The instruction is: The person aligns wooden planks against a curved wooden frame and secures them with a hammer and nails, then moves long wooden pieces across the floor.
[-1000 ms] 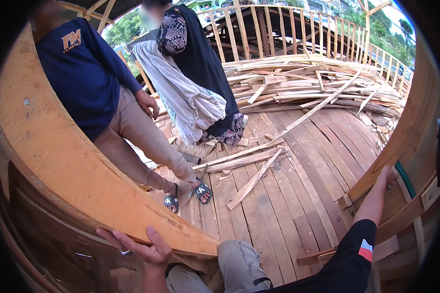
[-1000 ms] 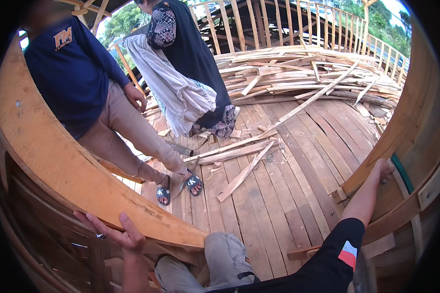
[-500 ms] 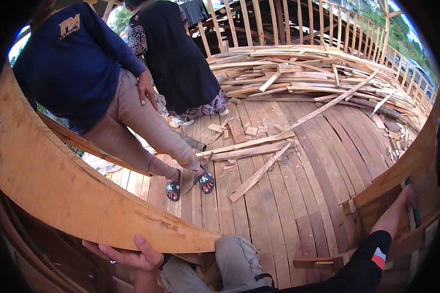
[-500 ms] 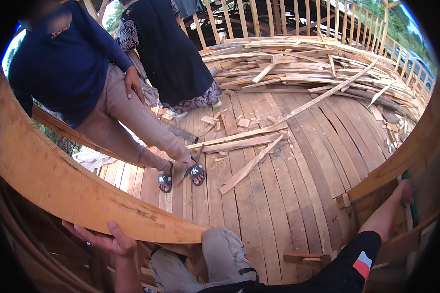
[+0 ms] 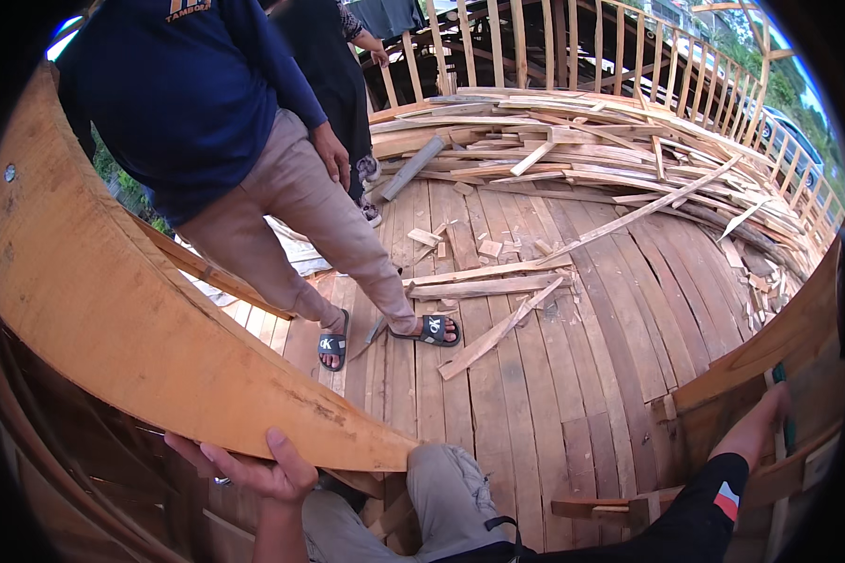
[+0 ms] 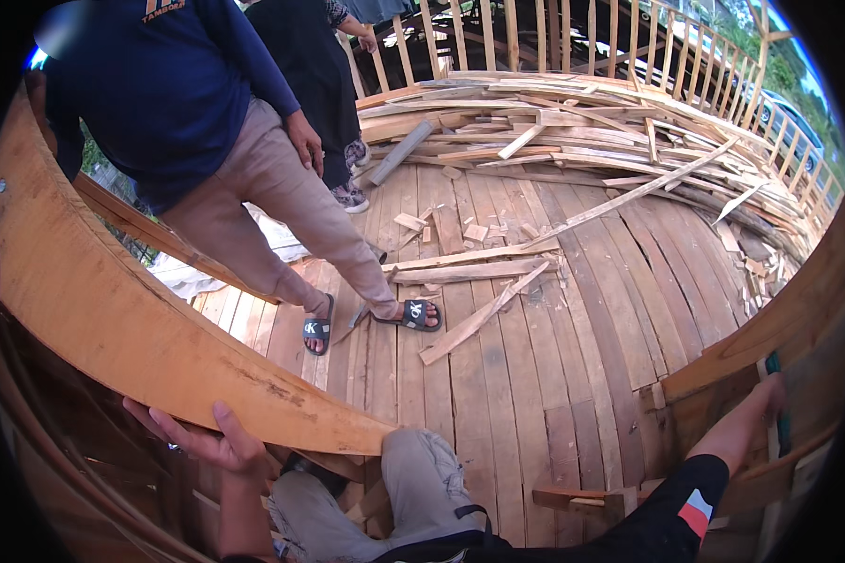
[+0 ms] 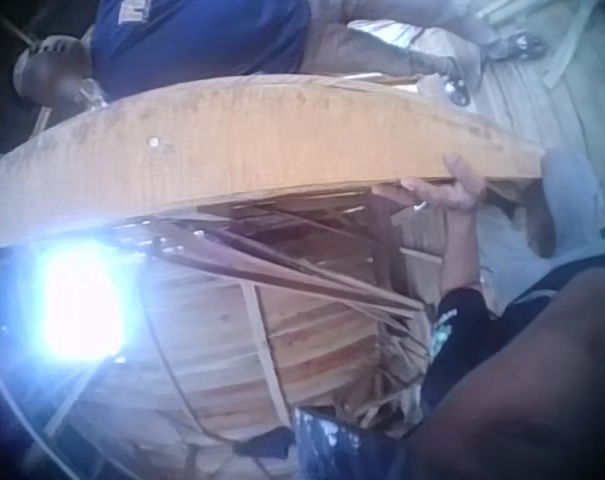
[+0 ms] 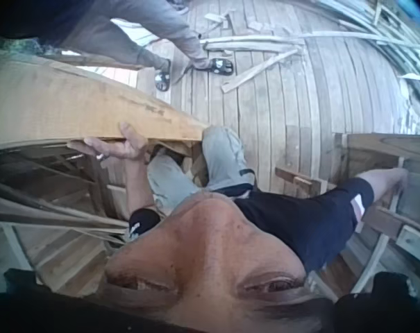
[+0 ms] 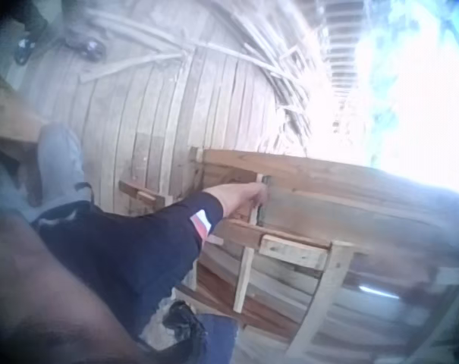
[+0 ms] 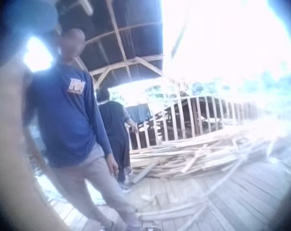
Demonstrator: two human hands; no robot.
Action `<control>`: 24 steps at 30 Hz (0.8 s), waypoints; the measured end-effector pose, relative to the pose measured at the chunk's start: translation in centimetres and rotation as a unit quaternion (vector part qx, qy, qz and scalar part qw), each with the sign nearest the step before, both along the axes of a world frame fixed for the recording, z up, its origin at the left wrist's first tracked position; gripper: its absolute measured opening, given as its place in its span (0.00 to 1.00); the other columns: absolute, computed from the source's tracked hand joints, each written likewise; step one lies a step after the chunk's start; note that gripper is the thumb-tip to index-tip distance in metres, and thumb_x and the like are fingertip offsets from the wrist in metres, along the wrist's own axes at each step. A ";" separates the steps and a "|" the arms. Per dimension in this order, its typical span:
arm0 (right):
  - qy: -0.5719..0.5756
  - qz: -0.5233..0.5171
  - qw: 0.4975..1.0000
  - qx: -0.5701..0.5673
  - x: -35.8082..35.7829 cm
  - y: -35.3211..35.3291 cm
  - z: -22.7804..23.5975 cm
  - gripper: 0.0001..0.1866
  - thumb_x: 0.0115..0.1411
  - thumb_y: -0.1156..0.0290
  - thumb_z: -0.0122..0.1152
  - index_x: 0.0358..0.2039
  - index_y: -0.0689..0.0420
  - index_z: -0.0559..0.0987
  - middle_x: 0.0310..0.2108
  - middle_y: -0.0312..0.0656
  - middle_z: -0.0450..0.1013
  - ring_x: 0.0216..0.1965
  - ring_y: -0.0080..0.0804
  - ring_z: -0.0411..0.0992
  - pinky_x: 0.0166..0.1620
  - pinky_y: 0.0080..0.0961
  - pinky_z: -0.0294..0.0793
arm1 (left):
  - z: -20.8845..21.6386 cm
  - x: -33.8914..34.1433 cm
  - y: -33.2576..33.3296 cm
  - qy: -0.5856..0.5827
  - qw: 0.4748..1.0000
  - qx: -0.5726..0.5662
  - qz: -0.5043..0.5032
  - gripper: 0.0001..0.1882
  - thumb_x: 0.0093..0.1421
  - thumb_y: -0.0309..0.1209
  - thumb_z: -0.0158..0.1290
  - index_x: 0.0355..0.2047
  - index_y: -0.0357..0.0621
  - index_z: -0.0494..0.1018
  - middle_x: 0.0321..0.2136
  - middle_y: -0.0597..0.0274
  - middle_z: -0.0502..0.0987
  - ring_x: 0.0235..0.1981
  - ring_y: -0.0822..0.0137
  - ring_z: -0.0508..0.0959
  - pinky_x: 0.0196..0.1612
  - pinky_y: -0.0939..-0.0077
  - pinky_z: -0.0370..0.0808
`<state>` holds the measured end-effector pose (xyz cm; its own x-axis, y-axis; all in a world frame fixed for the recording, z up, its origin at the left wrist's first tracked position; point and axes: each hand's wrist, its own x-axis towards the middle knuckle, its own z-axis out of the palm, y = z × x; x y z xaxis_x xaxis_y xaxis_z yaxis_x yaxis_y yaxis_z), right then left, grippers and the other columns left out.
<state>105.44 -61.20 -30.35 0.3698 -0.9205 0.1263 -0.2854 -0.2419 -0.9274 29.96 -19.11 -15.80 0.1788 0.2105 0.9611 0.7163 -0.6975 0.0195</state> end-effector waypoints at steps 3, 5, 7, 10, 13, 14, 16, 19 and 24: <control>0.002 0.000 1.000 0.002 -0.9 -0.2 -0.2 0.36 0.53 0.54 0.53 0.59 0.65 0.65 0.61 0.70 0.47 0.56 0.66 0.59 0.62 0.49 0.57 | -0.3 -0.3 0.1 -0.008 0.999 -0.013 -0.032 0.39 0.58 0.23 0.41 0.69 0.53 0.41 0.68 0.45 0.30 0.69 0.44 0.40 0.66 0.47 0.51; -0.005 0.004 1.000 0.003 -1.0 -0.4 0.4 0.36 0.53 0.55 0.53 0.59 0.65 0.65 0.61 0.69 0.48 0.56 0.65 0.60 0.61 0.49 0.58 | -0.8 -0.4 0.2 -0.011 1.000 -0.012 -0.024 0.38 0.59 0.23 0.41 0.69 0.53 0.41 0.68 0.44 0.30 0.69 0.44 0.40 0.66 0.47 0.51; -0.009 0.007 1.000 0.008 -1.4 -0.7 0.5 0.36 0.53 0.56 0.53 0.59 0.65 0.65 0.60 0.69 0.48 0.55 0.64 0.60 0.60 0.48 0.58 | -1.0 -0.5 0.3 -0.009 1.000 -0.010 -0.015 0.38 0.60 0.24 0.41 0.69 0.53 0.41 0.68 0.43 0.30 0.69 0.43 0.40 0.66 0.47 0.51; -0.010 0.018 1.000 0.005 -1.3 -0.2 0.9 0.35 0.53 0.57 0.54 0.58 0.66 0.65 0.59 0.69 0.50 0.54 0.63 0.61 0.59 0.48 0.59 | -0.8 -0.7 0.1 0.001 1.000 -0.014 -0.005 0.37 0.60 0.25 0.41 0.68 0.51 0.41 0.68 0.40 0.31 0.69 0.42 0.40 0.65 0.47 0.52; -0.015 0.027 1.000 -0.004 -1.0 0.9 1.5 0.35 0.53 0.59 0.54 0.58 0.66 0.65 0.58 0.68 0.51 0.53 0.62 0.61 0.58 0.47 0.60 | -1.1 -1.0 0.2 0.008 1.000 -0.014 -0.005 0.37 0.60 0.25 0.42 0.68 0.49 0.42 0.68 0.39 0.31 0.69 0.41 0.40 0.65 0.47 0.52; -0.009 0.035 0.999 -0.008 -1.2 1.2 1.5 0.35 0.53 0.59 0.54 0.58 0.66 0.65 0.58 0.68 0.51 0.53 0.61 0.62 0.58 0.46 0.60 | -1.1 -1.0 0.2 0.009 1.000 -0.010 -0.009 0.37 0.60 0.25 0.42 0.68 0.48 0.42 0.68 0.39 0.32 0.69 0.40 0.40 0.66 0.47 0.52; -0.010 0.038 0.999 -0.010 -1.6 1.6 1.6 0.35 0.53 0.60 0.54 0.58 0.67 0.65 0.57 0.68 0.52 0.52 0.60 0.62 0.57 0.46 0.61 | -1.2 -1.1 0.3 0.013 1.000 -0.008 -0.025 0.38 0.59 0.24 0.44 0.68 0.47 0.42 0.67 0.37 0.31 0.69 0.38 0.38 0.66 0.45 0.50; -0.024 0.049 0.998 -0.007 -2.0 1.7 1.9 0.34 0.53 0.61 0.55 0.58 0.67 0.64 0.56 0.67 0.54 0.51 0.59 0.63 0.57 0.45 0.62 | -1.3 -1.1 0.6 0.019 0.999 0.008 -0.037 0.39 0.58 0.23 0.47 0.67 0.45 0.44 0.66 0.32 0.30 0.68 0.34 0.34 0.66 0.43 0.46; -0.043 0.069 0.996 -0.024 -1.1 2.8 2.6 0.34 0.53 0.63 0.55 0.58 0.68 0.64 0.55 0.66 0.56 0.50 0.57 0.64 0.55 0.44 0.63 | -1.3 -0.9 0.7 0.016 0.998 0.023 -0.051 0.35 0.58 0.24 0.47 0.65 0.42 0.47 0.65 0.28 0.33 0.68 0.32 0.37 0.66 0.42 0.45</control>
